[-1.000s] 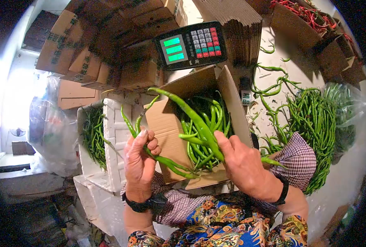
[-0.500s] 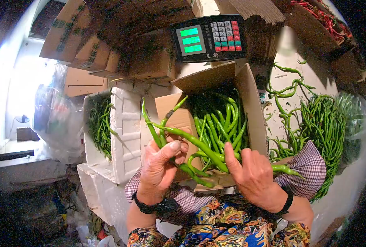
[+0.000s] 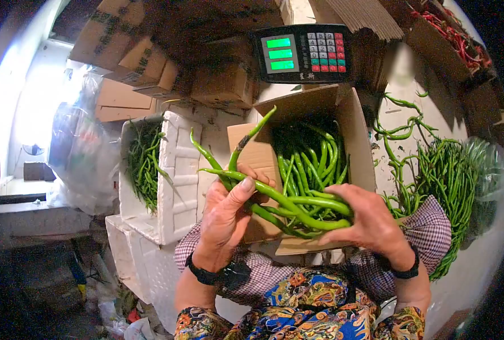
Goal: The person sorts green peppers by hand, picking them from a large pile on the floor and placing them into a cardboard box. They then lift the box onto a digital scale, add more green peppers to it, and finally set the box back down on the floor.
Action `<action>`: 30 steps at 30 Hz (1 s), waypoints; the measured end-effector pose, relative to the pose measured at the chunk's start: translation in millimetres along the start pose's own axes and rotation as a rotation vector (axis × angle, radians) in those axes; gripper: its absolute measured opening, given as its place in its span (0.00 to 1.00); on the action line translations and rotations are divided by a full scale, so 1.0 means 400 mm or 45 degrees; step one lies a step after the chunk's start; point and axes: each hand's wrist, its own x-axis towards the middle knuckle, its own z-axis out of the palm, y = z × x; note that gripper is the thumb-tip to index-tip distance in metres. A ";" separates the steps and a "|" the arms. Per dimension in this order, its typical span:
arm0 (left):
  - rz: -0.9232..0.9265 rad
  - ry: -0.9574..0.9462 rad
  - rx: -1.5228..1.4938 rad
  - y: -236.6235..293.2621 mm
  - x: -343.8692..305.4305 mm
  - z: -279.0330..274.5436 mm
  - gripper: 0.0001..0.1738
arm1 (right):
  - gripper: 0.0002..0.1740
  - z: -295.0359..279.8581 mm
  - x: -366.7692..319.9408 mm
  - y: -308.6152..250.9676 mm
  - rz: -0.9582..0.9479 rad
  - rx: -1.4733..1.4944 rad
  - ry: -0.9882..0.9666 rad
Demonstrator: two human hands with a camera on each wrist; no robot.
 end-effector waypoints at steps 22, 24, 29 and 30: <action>0.161 0.056 -0.116 0.055 -0.076 -0.104 0.12 | 0.12 -0.056 -0.017 0.019 0.082 -0.443 -0.392; 0.196 0.057 -0.161 0.049 -0.075 -0.120 0.12 | 0.11 -0.070 -0.021 -0.001 0.088 -0.460 -0.427; 0.175 0.257 -0.264 0.069 -0.074 -0.135 0.10 | 0.11 -0.116 -0.026 -0.018 0.276 -0.524 -0.375; 0.194 0.318 -0.307 0.078 -0.070 -0.146 0.09 | 0.11 -0.122 -0.030 -0.014 0.240 -0.575 -0.347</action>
